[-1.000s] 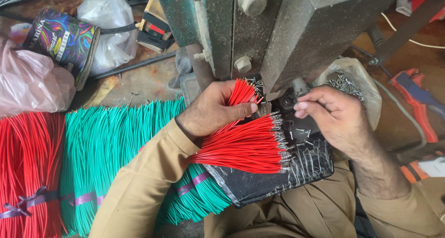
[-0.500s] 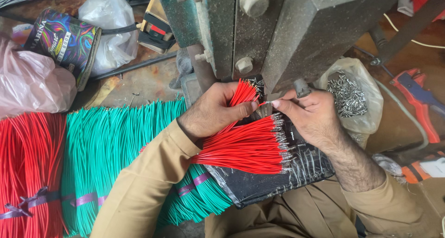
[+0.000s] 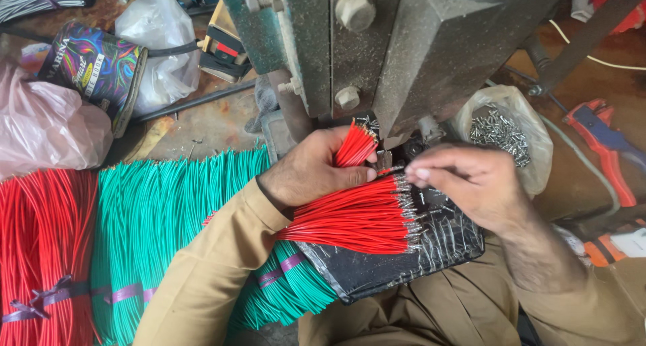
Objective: The person holds a bundle of red wires and attaches metal terminal connectors to the wire ends using a bench-mounted crimping press, pulling the machine lever to crimp each terminal and placing finished wires aside. Loose terminals are kept in a plastic bag beside the machine.
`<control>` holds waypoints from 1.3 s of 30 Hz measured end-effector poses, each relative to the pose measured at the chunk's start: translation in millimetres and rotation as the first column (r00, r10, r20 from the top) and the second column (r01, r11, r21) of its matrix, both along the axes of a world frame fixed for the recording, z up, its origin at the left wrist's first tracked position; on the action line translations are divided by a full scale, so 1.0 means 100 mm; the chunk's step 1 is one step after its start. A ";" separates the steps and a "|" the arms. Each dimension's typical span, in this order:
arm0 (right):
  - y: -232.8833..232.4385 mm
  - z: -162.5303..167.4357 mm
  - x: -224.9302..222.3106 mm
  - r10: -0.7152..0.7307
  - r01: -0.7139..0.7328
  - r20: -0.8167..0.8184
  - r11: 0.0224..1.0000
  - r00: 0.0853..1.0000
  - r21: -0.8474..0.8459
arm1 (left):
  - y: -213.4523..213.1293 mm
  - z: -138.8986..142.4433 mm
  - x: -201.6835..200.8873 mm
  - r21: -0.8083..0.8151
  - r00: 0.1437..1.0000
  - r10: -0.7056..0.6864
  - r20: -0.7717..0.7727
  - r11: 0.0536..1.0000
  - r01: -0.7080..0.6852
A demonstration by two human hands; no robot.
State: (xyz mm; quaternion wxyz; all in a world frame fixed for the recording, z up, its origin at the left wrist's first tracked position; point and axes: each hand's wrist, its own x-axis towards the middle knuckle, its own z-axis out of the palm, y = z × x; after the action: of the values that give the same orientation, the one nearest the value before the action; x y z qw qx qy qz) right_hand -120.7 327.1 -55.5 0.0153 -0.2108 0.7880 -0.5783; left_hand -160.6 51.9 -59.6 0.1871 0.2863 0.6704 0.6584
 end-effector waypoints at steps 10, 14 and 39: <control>0.22 0.08 0.22 0.038 0.187 -0.334 0.768 0.942 0.613 | 0.09 -0.09 0.03 0.003 0.996 0.077 0.052 0.997 -0.077; 0.20 0.00 0.18 -0.189 0.227 -0.126 0.838 0.974 0.496 | 0.03 -0.07 0.05 0.095 0.995 0.032 0.096 0.995 -0.042; -0.17 -0.39 -0.31 -0.156 0.156 -0.008 0.988 0.988 0.009 | 0.02 -0.12 -0.12 -0.031 0.997 0.074 0.008 0.997 -0.073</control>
State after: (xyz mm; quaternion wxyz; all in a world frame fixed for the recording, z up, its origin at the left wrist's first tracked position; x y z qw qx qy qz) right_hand -151.5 310.1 -94.3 -0.0319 -0.1505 0.8048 -0.5732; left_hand -172.4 54.1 -71.7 0.1704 0.2554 0.6897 0.6558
